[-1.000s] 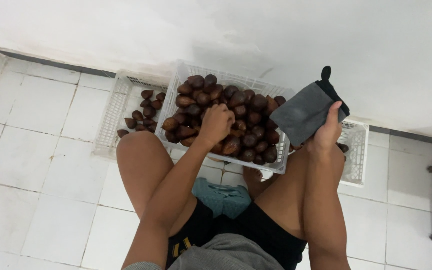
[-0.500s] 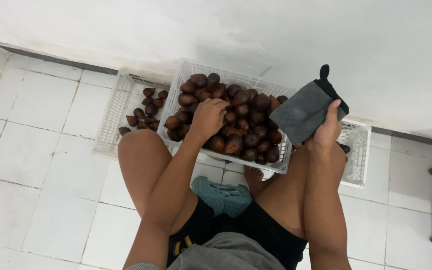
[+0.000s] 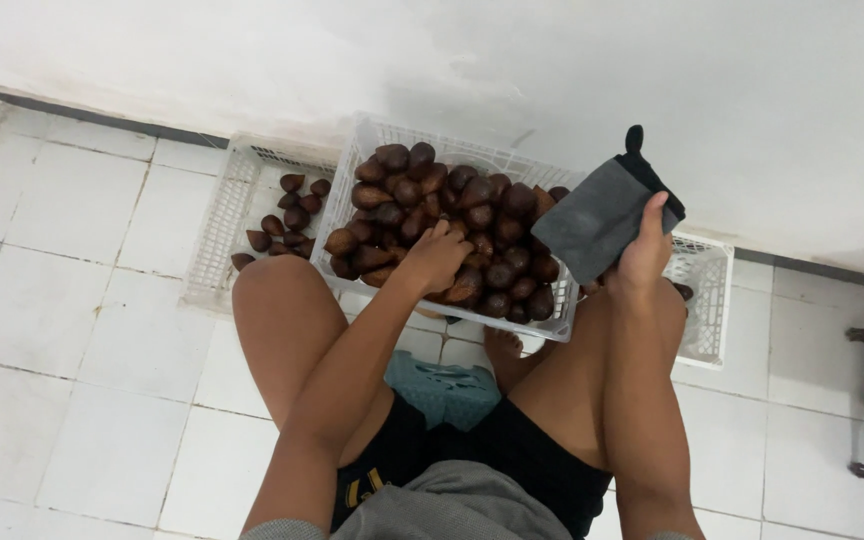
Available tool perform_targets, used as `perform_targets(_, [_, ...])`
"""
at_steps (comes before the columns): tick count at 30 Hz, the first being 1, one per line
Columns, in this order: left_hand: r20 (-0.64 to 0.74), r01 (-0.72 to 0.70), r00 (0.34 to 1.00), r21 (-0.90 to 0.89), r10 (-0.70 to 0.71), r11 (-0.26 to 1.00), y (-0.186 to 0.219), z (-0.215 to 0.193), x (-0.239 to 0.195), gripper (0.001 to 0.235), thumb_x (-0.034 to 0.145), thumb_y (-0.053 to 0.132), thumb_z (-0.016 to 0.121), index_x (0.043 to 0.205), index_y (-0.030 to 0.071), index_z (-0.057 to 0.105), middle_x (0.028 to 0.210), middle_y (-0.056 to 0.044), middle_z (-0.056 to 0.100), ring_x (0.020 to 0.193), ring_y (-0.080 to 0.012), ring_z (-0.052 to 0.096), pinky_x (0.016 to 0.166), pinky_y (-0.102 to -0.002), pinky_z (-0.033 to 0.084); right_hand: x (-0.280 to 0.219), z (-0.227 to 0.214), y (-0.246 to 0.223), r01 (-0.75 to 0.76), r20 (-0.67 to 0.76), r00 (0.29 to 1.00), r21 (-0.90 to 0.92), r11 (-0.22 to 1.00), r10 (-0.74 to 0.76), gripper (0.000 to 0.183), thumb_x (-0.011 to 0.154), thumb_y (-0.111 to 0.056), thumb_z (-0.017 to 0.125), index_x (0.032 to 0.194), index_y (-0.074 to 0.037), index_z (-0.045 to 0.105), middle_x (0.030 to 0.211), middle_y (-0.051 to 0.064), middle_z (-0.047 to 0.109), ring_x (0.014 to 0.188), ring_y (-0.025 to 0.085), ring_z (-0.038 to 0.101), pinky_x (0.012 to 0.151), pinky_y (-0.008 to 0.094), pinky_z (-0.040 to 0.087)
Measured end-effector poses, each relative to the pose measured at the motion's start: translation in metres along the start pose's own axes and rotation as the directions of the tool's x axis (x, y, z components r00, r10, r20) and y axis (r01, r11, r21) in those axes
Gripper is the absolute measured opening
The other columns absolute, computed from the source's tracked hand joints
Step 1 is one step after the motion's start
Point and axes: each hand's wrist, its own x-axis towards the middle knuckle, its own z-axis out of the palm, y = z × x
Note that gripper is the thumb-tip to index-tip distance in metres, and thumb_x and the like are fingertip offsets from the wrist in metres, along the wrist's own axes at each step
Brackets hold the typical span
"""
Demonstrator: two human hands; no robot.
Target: The person sits on a small stool and wipes brown nuts with a gray cloth, handling them one at a time from a white plastic crate and placing them into a second crate. The person repeats this process for multiple nuts throughout the clip.
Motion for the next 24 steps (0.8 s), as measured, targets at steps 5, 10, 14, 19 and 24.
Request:
perform_targets(5, [-0.113,-0.03,0.993,-0.069,0.022,0.997,-0.003,-0.002,-0.002,0.059,0.075,-0.012,0.063,0.134,-0.005,0.054,0.121,-0.024,0.061,0.118,-0.041,0.049,0.099,-0.046,0.046,-0.018,0.014,-0.016,-0.002,-0.022,1.0,-0.073,0.997,0.001,0.083,0.086,-0.074,0.07,0.127,-0.004,0.056,0.119,0.015,0.064,0.112,0.027,0.065,0.095,0.045,0.055])
perform_targets(10, [-0.307,-0.129,0.952,-0.387,0.003,0.913,0.028,-0.08,-0.044,0.068,0.082,-0.022,0.054,0.145,-0.008,0.032,0.129,-0.031,0.052,0.121,-0.0468,0.05,0.102,-0.056,0.047,-0.031,0.021,-0.024,0.017,-0.02,1.0,-0.13,0.991,-0.019,0.08,0.088,-0.074,0.067,0.125,-0.004,0.059,0.118,0.014,0.065,0.111,0.027,0.065,0.094,0.043,0.055])
perform_targets(14, [-0.403,-0.206,0.915,-0.489,-0.01,0.848,0.034,-0.096,-0.055,0.069,0.085,-0.013,0.062,0.146,0.0,0.032,0.128,-0.02,0.052,0.124,-0.0425,0.047,0.101,-0.054,0.049,-0.022,0.016,-0.005,0.037,-0.057,0.997,-0.249,0.968,-0.053,0.089,0.086,-0.08,0.067,0.129,-0.003,0.057,0.124,0.018,0.064,0.119,0.029,0.063,0.101,0.043,0.051])
perform_targets(19, [-0.491,-0.289,0.871,-0.506,0.005,0.813,0.041,-0.093,-0.058,0.07,0.088,-0.01,0.067,0.148,0.004,0.034,0.129,-0.016,0.052,0.127,-0.038,0.047,0.11,-0.054,0.043,0.009,-0.022,0.059,0.331,0.141,0.943,-0.3,0.895,-0.302,0.062,0.104,-0.062,0.06,0.123,-0.004,0.069,0.12,0.018,0.069,0.114,0.027,0.065,0.099,0.045,0.046])
perform_targets(24, [-0.519,-0.295,0.853,-0.565,-0.055,0.771,0.046,-0.097,-0.063,0.07,0.09,-0.007,0.071,0.149,0.0,0.033,0.131,-0.021,0.052,0.126,-0.0399,0.049,0.111,-0.057,0.044,-0.02,0.004,0.065,0.707,0.506,0.622,-0.035,0.706,-0.598,0.058,0.1,-0.041,0.065,0.138,0.002,0.057,0.141,0.026,0.058,0.139,0.036,0.047,0.119,0.049,0.031])
